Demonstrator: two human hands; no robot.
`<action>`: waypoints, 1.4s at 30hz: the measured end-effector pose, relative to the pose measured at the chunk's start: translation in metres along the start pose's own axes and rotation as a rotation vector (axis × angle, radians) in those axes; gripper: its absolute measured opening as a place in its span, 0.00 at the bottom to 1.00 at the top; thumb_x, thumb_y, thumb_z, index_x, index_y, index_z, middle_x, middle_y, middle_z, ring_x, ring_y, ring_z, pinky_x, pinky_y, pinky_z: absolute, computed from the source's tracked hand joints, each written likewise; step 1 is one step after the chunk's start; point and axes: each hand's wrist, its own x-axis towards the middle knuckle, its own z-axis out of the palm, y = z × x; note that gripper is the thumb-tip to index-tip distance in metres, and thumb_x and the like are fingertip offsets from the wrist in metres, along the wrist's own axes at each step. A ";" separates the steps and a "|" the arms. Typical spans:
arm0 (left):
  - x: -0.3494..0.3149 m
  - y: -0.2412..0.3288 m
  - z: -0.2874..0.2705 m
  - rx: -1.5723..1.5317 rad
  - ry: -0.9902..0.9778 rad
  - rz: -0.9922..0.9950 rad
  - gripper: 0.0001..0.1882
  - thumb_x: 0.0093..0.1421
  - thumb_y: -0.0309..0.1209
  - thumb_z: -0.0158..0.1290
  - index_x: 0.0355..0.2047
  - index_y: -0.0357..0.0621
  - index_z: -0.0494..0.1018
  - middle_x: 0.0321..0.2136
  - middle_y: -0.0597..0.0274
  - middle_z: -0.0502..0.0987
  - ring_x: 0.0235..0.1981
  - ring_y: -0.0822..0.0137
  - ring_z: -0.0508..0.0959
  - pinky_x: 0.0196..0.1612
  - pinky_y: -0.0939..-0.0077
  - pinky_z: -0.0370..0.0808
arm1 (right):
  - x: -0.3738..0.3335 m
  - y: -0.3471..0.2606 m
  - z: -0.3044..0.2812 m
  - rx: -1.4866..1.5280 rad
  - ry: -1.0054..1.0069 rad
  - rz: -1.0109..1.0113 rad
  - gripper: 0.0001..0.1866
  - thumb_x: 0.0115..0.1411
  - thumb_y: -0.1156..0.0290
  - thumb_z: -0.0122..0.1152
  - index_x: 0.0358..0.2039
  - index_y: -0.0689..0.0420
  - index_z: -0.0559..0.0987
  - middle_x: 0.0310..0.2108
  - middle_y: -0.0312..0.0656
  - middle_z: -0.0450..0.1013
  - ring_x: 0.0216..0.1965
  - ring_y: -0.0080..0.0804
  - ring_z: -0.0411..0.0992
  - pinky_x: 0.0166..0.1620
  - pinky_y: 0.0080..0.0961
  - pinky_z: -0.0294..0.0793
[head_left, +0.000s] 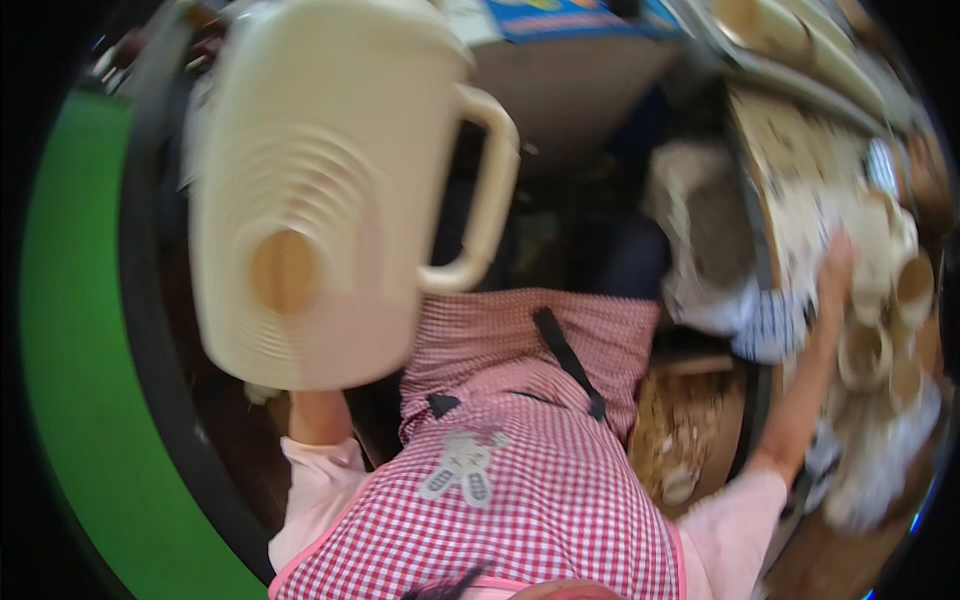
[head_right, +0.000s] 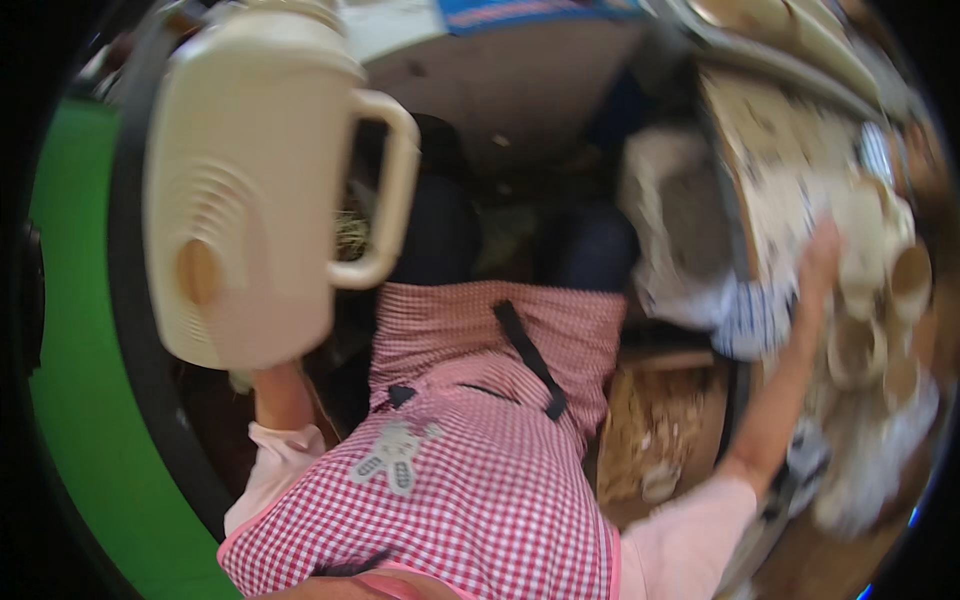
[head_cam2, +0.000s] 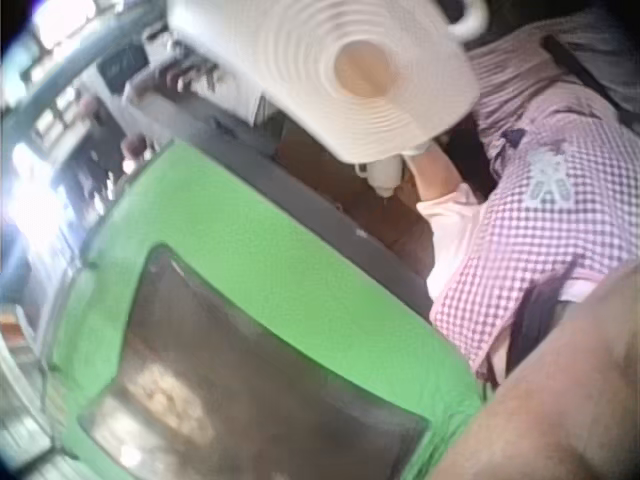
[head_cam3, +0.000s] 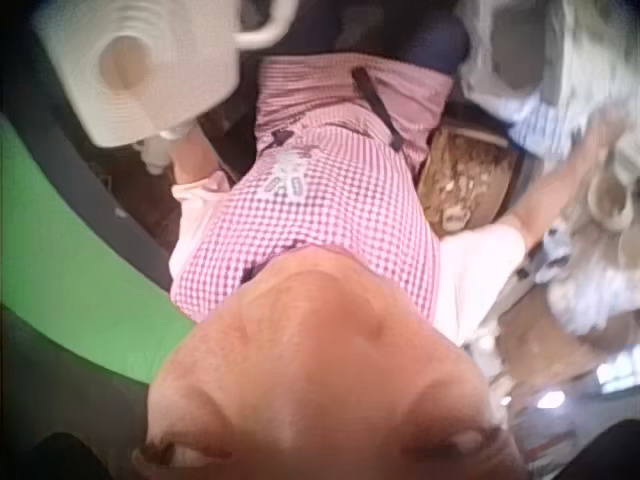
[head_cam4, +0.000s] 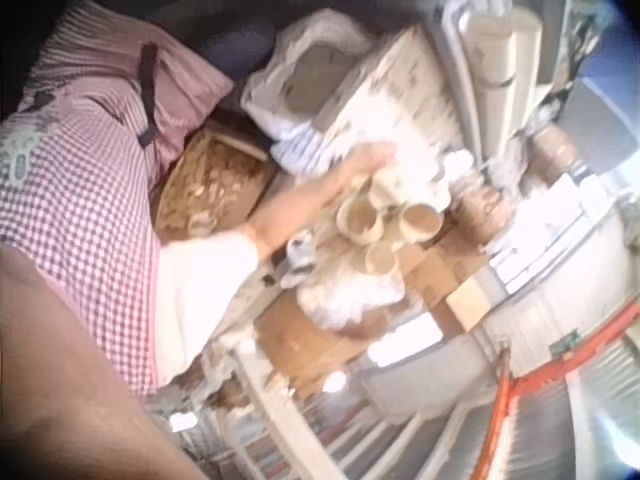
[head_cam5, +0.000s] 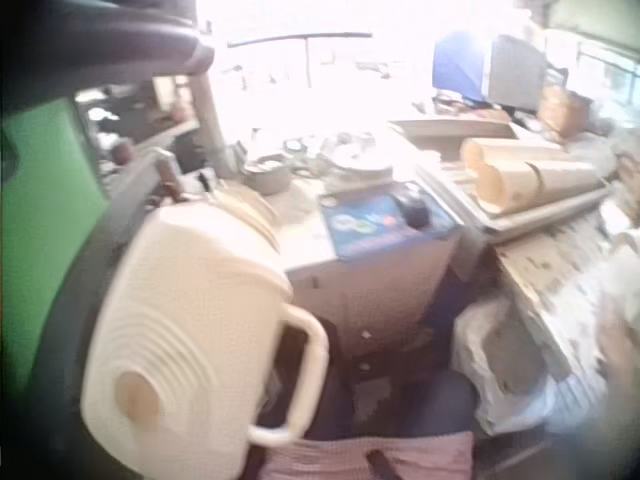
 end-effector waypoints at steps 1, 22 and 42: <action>0.017 -0.003 -0.042 0.279 0.162 0.173 0.26 0.69 0.29 0.55 0.66 0.39 0.68 0.60 0.49 0.76 0.57 0.53 0.78 0.59 0.62 0.77 | -0.009 0.034 0.031 -0.217 -0.248 0.005 0.22 0.69 0.74 0.44 0.61 0.65 0.73 0.51 0.53 0.74 0.52 0.50 0.71 0.61 0.48 0.67; 0.394 -0.115 -0.242 0.529 0.312 -0.160 0.17 0.66 0.39 0.54 0.38 0.37 0.82 0.29 0.51 0.84 0.34 0.60 0.84 0.41 0.64 0.79 | 0.017 -0.025 -0.038 0.304 0.079 0.253 0.18 0.69 0.72 0.58 0.58 0.58 0.78 0.61 0.50 0.71 0.62 0.48 0.69 0.65 0.41 0.67; -0.067 -0.275 -0.238 0.918 -0.332 -0.893 0.29 0.67 0.46 0.56 0.60 0.38 0.74 0.58 0.44 0.77 0.58 0.44 0.78 0.61 0.57 0.74 | -0.055 -0.207 -0.190 0.808 0.164 0.261 0.14 0.72 0.73 0.56 0.56 0.62 0.80 0.53 0.45 0.79 0.52 0.35 0.78 0.55 0.29 0.75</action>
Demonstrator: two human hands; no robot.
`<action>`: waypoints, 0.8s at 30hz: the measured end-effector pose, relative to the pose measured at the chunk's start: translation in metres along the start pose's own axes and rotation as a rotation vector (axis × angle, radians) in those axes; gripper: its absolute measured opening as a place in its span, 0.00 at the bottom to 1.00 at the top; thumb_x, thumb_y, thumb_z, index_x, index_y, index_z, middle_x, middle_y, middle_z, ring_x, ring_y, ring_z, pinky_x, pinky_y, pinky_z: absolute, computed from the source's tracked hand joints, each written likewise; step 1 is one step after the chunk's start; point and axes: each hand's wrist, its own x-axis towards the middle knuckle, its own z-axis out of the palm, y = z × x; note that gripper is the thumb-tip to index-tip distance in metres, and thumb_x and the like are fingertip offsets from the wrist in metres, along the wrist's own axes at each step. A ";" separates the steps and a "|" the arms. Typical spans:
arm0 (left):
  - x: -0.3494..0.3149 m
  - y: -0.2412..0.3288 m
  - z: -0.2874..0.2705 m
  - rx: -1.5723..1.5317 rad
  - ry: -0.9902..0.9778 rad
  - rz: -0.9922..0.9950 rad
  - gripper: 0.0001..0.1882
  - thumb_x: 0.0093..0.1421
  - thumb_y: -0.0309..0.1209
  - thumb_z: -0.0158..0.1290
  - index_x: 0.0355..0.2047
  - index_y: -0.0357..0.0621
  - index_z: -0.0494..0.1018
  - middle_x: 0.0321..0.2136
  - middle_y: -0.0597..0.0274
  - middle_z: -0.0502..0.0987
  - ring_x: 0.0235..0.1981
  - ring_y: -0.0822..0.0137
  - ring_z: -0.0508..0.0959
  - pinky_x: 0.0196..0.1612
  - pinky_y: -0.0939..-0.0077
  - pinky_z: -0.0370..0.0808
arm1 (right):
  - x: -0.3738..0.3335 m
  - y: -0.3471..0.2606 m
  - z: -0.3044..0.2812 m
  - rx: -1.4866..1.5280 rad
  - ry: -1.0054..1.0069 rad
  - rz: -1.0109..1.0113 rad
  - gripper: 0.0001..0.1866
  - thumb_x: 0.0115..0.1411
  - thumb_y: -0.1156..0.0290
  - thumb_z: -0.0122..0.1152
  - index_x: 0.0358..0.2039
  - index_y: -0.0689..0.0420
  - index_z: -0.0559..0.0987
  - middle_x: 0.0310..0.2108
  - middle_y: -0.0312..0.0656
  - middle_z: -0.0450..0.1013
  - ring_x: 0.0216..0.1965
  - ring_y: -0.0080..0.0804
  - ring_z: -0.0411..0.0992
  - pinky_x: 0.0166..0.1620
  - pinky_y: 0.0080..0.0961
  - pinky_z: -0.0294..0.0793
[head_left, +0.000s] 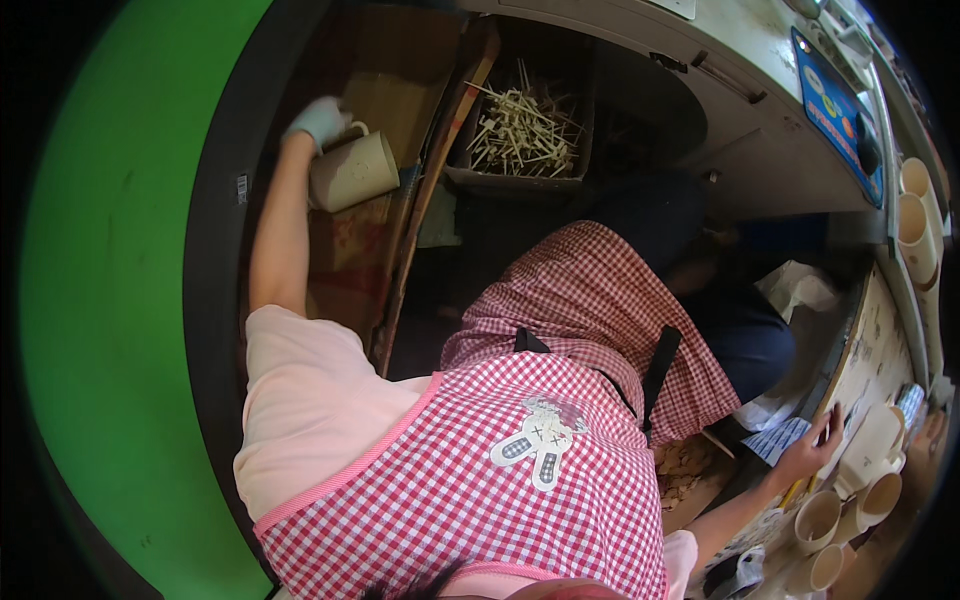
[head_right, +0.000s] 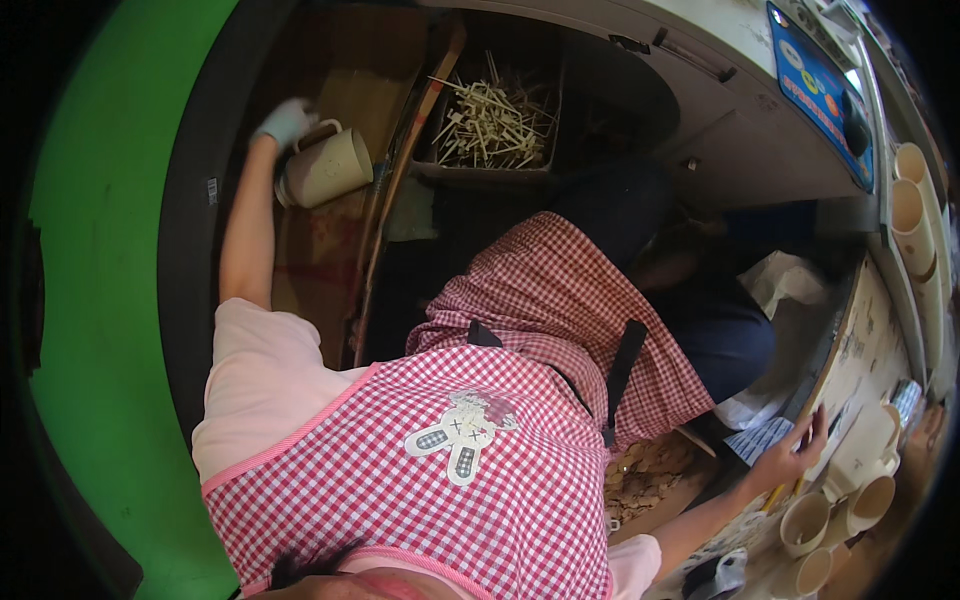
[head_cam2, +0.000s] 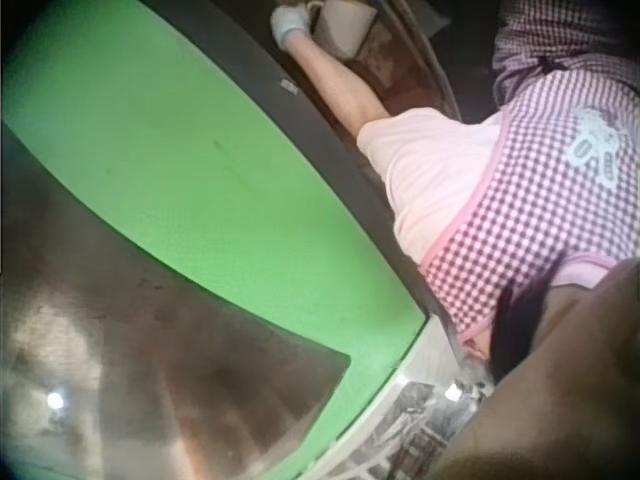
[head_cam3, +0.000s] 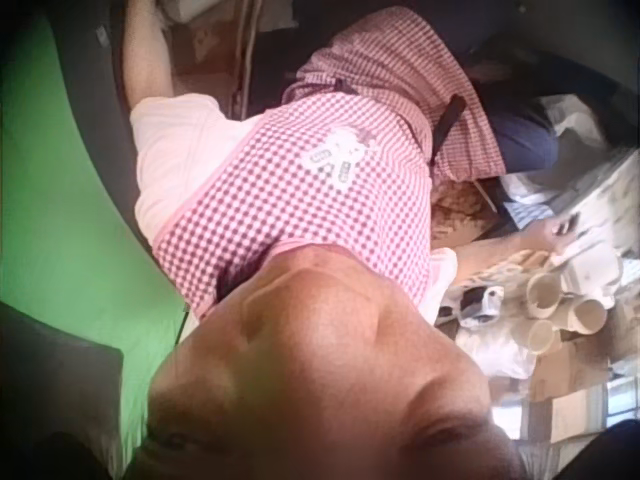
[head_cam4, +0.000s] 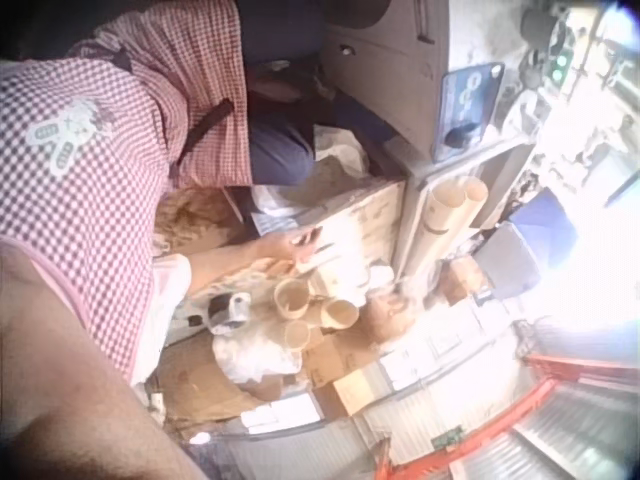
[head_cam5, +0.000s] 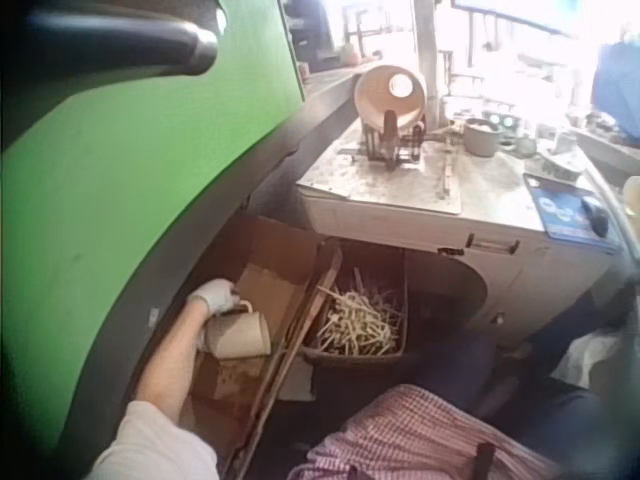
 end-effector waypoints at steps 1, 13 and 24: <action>0.014 -0.018 0.033 0.062 -0.003 -0.048 0.26 0.68 0.44 0.54 0.58 0.38 0.75 0.57 0.43 0.78 0.58 0.44 0.77 0.60 0.56 0.75 | -0.001 -0.008 0.004 0.021 -0.039 0.051 0.14 0.72 0.74 0.56 0.56 0.62 0.80 0.53 0.44 0.79 0.51 0.35 0.78 0.54 0.29 0.76; -0.057 -0.041 0.061 -0.192 0.610 0.102 0.17 0.60 0.14 0.48 0.46 0.38 0.80 0.48 0.50 0.78 0.50 0.55 0.78 0.56 0.66 0.73 | -0.018 -0.107 0.011 0.638 -0.242 0.313 0.11 0.72 0.76 0.56 0.51 0.60 0.82 0.44 0.41 0.81 0.44 0.26 0.79 0.50 0.22 0.78; -0.315 0.313 -0.043 -0.187 0.138 1.875 0.18 0.49 0.36 0.67 0.42 0.51 0.82 0.46 0.63 0.77 0.54 0.56 0.77 0.54 0.61 0.79 | -0.029 -0.211 0.133 1.720 -1.025 0.410 0.37 0.76 0.44 0.43 0.71 0.62 0.62 0.70 0.44 0.63 0.70 0.34 0.61 0.72 0.33 0.57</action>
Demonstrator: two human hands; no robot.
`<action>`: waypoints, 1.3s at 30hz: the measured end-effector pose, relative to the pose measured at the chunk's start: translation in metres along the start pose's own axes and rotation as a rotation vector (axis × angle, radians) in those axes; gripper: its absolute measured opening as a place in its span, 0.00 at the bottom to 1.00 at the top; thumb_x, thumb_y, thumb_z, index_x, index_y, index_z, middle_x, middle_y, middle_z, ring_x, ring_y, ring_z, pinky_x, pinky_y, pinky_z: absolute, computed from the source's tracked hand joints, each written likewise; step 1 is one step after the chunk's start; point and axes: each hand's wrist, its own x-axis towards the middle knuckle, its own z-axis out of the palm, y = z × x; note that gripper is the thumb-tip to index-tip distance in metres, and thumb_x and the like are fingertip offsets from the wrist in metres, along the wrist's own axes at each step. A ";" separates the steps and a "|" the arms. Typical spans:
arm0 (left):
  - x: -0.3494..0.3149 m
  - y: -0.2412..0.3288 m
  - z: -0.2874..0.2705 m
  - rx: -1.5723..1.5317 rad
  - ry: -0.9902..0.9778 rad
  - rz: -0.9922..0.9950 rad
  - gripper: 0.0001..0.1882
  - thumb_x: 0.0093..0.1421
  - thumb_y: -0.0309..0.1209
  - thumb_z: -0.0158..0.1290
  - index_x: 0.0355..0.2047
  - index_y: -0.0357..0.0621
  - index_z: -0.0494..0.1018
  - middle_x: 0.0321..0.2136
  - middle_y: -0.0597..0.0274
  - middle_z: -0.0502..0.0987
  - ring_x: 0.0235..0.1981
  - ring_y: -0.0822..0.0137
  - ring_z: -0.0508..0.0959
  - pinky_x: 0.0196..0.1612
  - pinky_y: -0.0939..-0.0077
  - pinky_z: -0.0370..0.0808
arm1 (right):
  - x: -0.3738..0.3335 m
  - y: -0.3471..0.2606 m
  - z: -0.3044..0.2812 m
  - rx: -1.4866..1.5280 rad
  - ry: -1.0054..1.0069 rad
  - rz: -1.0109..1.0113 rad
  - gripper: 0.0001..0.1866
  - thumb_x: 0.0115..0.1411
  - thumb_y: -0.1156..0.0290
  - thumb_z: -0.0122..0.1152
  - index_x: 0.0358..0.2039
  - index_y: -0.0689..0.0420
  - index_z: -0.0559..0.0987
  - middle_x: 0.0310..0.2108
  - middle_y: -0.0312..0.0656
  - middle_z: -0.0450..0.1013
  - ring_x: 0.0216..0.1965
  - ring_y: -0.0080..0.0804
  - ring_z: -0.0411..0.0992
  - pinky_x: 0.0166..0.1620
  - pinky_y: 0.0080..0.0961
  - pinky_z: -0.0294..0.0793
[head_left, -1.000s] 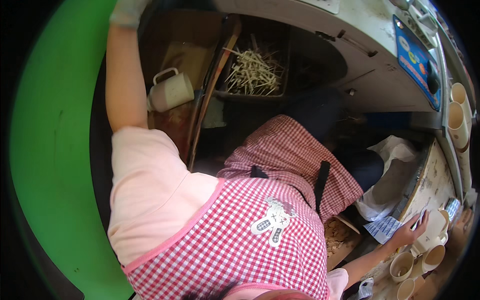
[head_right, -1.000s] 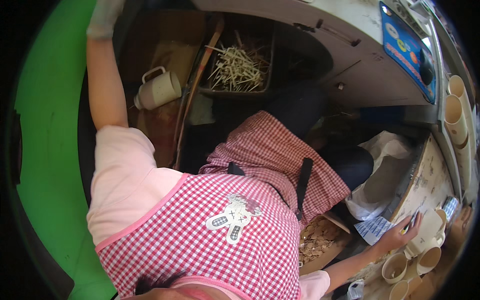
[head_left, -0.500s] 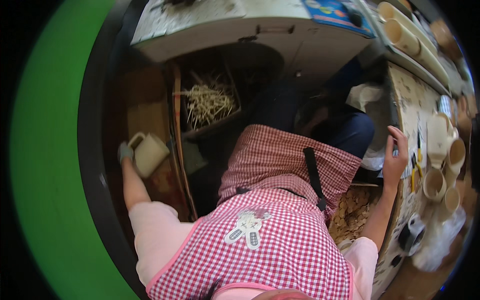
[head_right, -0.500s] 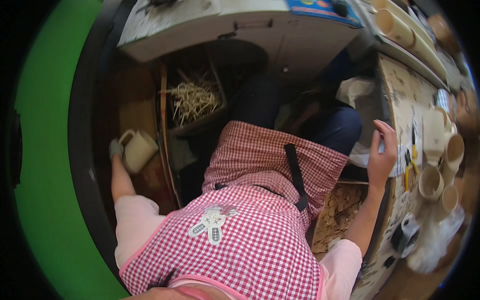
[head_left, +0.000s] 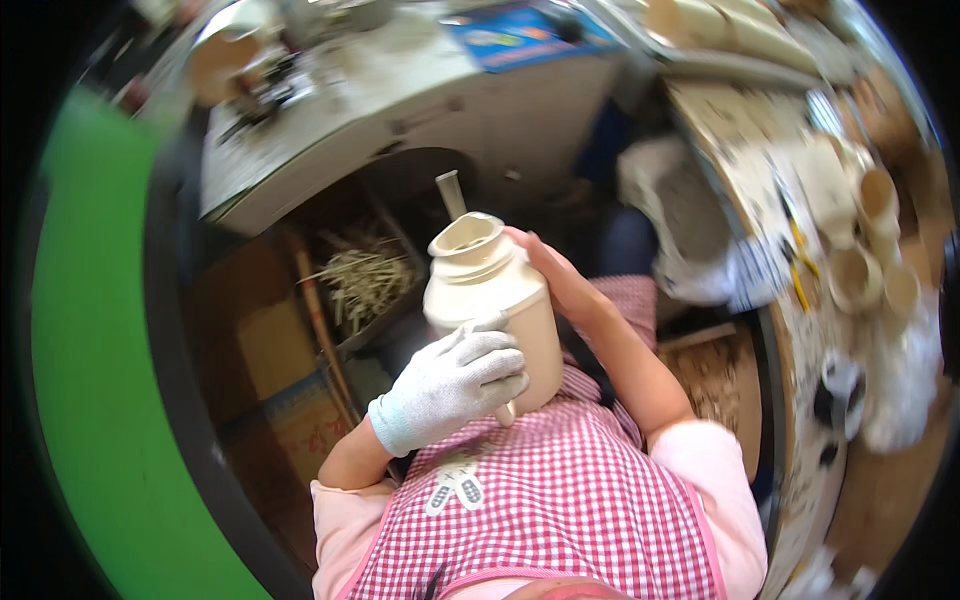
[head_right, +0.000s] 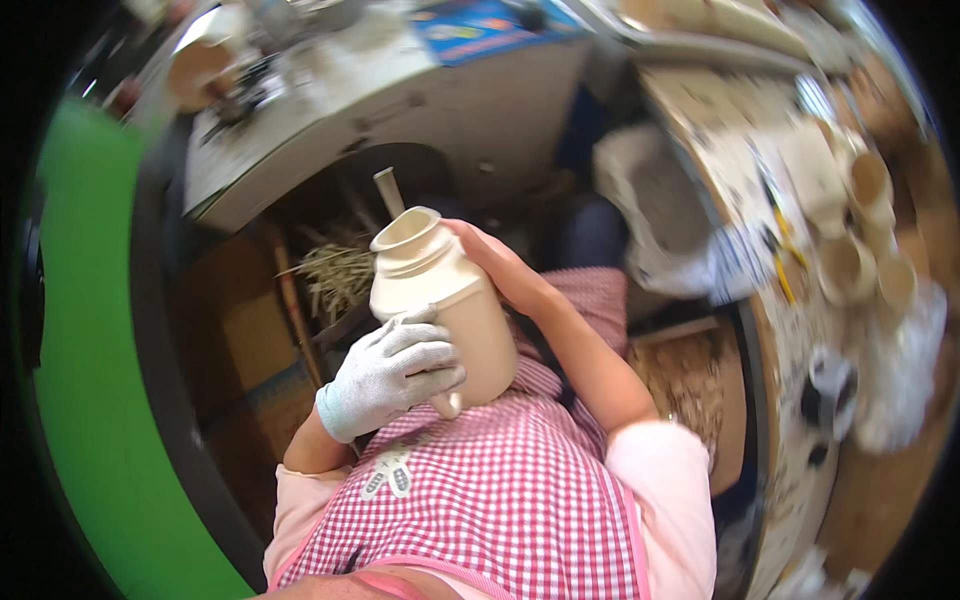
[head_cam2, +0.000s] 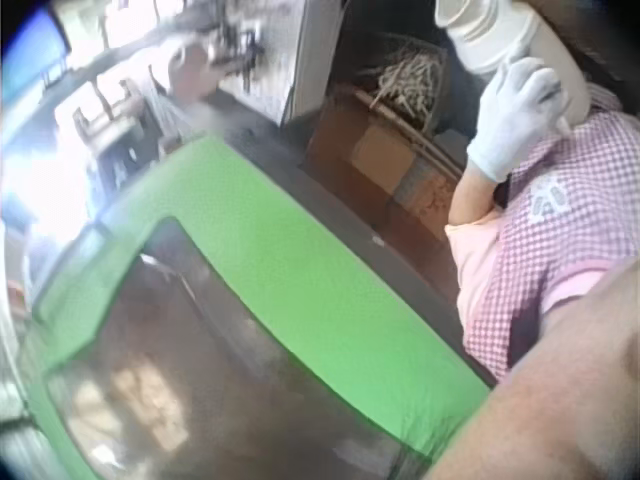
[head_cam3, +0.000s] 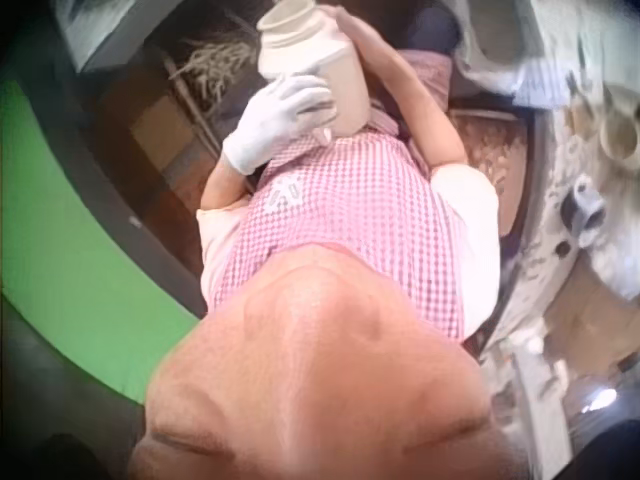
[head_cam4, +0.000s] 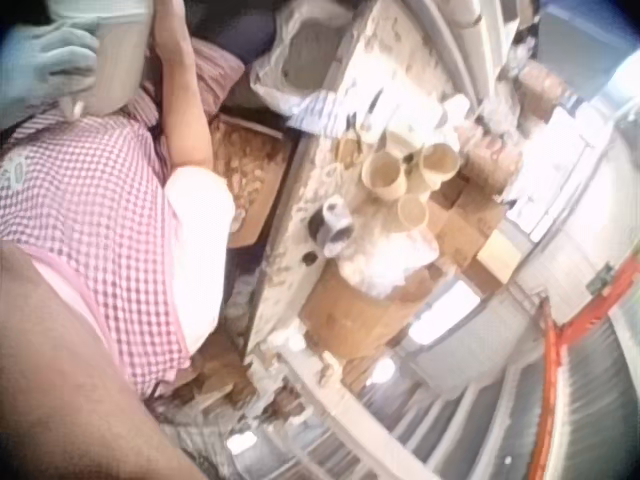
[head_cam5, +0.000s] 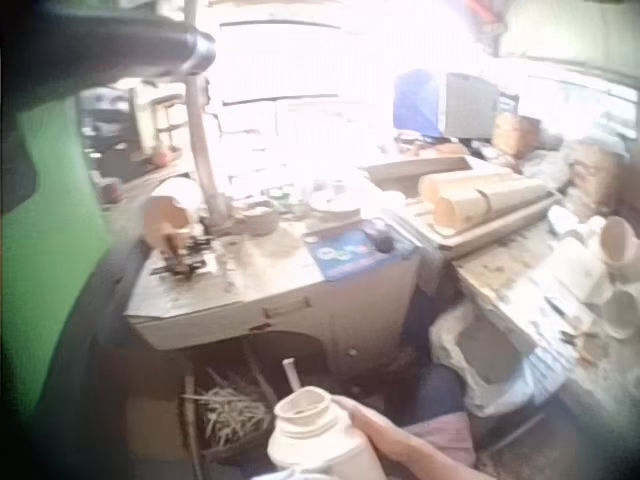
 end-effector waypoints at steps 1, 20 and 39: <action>0.018 -0.005 0.007 -0.104 0.076 0.090 0.20 0.48 0.39 0.68 0.43 0.51 0.81 0.51 0.65 0.77 0.58 0.55 0.75 0.60 0.56 0.74 | -0.018 0.002 -0.009 -0.019 0.004 -0.076 0.37 0.75 0.44 0.44 0.71 0.62 0.62 0.69 0.45 0.64 0.70 0.33 0.61 0.72 0.33 0.57; 0.063 -0.054 -0.021 -0.475 0.630 -0.460 0.21 0.53 0.43 0.70 0.35 0.38 0.79 0.58 0.34 0.75 0.58 0.41 0.77 0.59 0.50 0.76 | -0.271 -0.232 -0.431 -2.180 0.892 0.300 0.16 0.64 0.67 0.58 0.49 0.62 0.77 0.48 0.57 0.76 0.49 0.59 0.75 0.52 0.50 0.75; 0.026 -0.076 0.009 -0.129 0.279 -0.238 0.18 0.39 0.32 0.75 0.27 0.42 0.76 0.46 0.43 0.80 0.43 0.42 0.82 0.49 0.54 0.80 | -0.022 -0.051 0.025 -1.949 0.020 -0.250 0.10 0.65 0.64 0.62 0.34 0.57 0.74 0.32 0.43 0.78 0.30 0.39 0.78 0.33 0.32 0.77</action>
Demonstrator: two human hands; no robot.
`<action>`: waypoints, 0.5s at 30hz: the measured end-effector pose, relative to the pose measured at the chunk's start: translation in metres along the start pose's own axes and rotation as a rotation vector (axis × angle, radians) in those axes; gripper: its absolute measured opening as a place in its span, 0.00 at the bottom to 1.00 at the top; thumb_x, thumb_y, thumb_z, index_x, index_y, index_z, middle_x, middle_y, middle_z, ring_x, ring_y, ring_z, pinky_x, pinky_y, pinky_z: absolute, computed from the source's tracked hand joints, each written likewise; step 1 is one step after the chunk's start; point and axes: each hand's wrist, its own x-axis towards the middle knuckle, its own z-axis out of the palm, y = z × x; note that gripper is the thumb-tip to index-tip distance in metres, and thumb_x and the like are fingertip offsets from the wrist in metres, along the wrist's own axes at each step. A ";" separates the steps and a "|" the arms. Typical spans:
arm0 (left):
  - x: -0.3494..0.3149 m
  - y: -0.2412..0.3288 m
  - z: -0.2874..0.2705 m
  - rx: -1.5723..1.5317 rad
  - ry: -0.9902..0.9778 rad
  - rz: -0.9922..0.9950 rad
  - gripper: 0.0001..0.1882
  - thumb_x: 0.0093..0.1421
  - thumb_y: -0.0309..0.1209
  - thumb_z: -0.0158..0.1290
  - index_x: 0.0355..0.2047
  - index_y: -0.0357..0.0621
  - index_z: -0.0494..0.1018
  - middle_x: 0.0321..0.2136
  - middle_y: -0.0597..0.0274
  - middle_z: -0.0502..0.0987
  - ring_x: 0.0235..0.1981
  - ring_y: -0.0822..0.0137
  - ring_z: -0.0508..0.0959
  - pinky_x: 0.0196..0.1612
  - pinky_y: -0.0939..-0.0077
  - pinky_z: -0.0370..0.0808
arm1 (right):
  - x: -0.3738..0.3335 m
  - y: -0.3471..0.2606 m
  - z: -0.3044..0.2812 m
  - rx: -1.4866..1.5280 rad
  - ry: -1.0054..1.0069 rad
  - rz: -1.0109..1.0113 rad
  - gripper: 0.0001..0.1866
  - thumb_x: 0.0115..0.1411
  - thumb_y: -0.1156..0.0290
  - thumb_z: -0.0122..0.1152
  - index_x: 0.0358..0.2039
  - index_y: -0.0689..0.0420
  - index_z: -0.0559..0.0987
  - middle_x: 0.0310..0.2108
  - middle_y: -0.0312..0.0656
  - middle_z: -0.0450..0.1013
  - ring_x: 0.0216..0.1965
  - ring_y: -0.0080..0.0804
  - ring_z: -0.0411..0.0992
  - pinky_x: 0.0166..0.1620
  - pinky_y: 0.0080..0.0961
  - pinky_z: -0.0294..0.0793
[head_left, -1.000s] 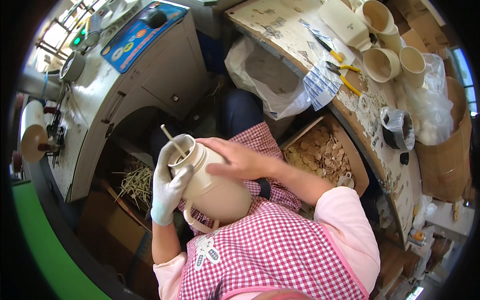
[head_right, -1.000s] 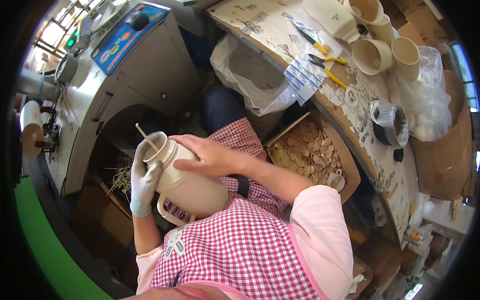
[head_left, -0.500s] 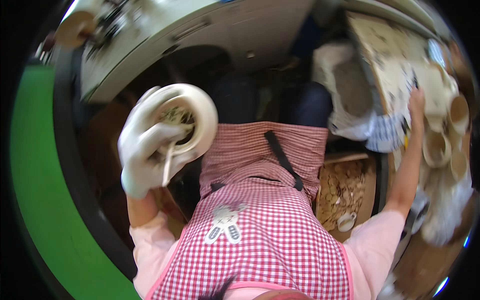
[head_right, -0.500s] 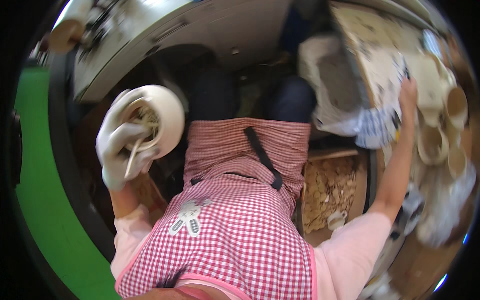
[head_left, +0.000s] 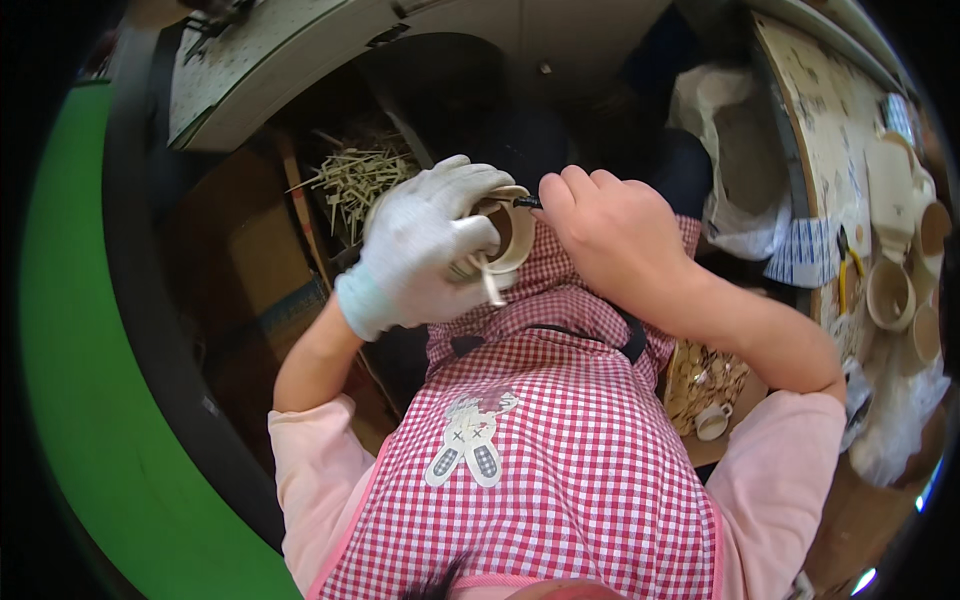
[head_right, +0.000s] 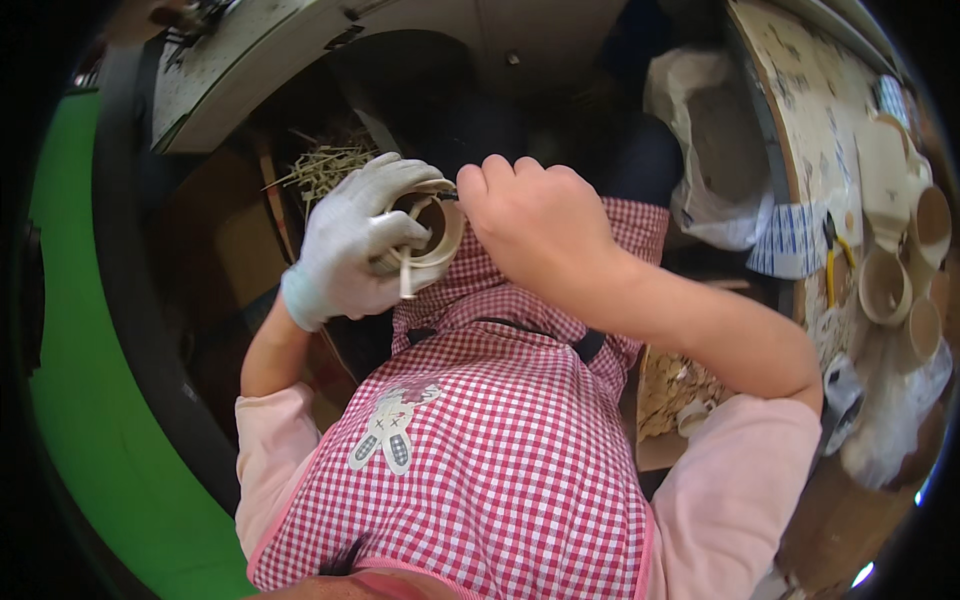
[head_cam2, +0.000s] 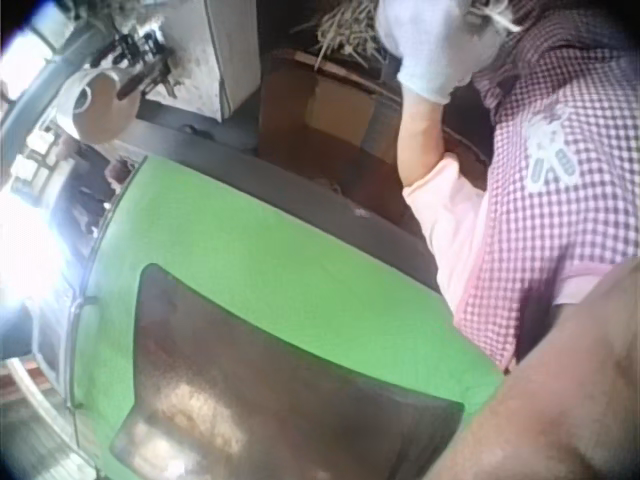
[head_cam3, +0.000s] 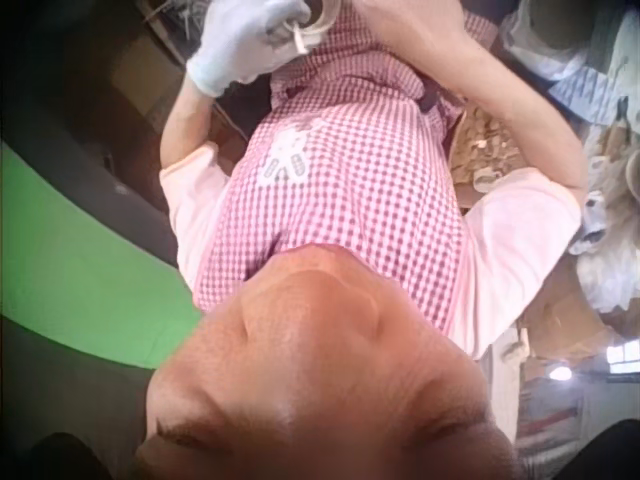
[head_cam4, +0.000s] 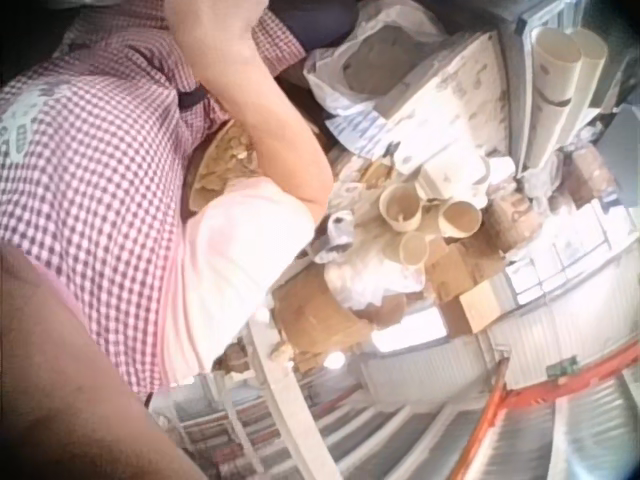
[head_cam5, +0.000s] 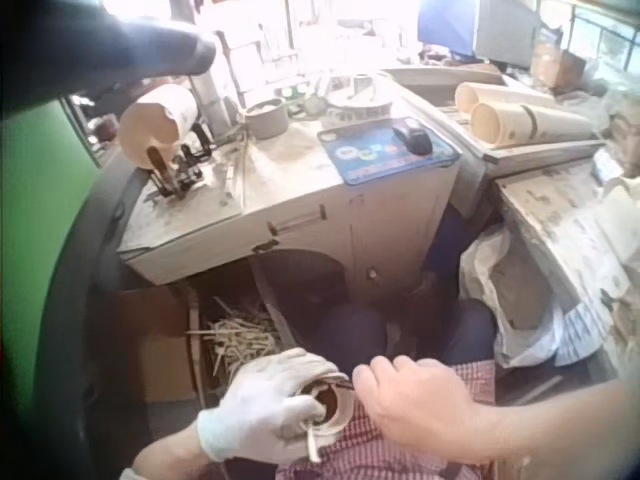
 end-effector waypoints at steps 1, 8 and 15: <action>0.001 0.002 0.013 0.025 -0.004 0.036 0.17 0.39 0.32 0.73 0.25 0.41 0.75 0.46 0.43 0.79 0.44 0.42 0.82 0.52 0.51 0.79 | 0.001 -0.002 0.004 0.042 -0.191 0.075 0.10 0.67 0.65 0.60 0.34 0.58 0.75 0.30 0.44 0.78 0.30 0.39 0.78 0.33 0.32 0.77; -0.031 0.014 0.047 0.223 0.025 -0.005 0.11 0.48 0.33 0.67 0.25 0.42 0.77 0.49 0.48 0.81 0.54 0.51 0.81 0.63 0.51 0.73 | 0.001 0.006 0.012 0.871 -0.820 0.353 0.28 0.77 0.58 0.36 0.31 0.66 0.77 0.19 0.46 0.75 0.19 0.41 0.77 0.30 0.35 0.80; -0.057 0.020 0.042 0.243 0.046 0.035 0.10 0.53 0.35 0.66 0.29 0.47 0.77 0.52 0.53 0.80 0.55 0.51 0.80 0.62 0.50 0.75 | 0.004 -0.009 -0.012 0.680 -0.983 0.308 0.28 0.76 0.58 0.38 0.35 0.68 0.81 0.28 0.58 0.79 0.32 0.54 0.80 0.45 0.47 0.79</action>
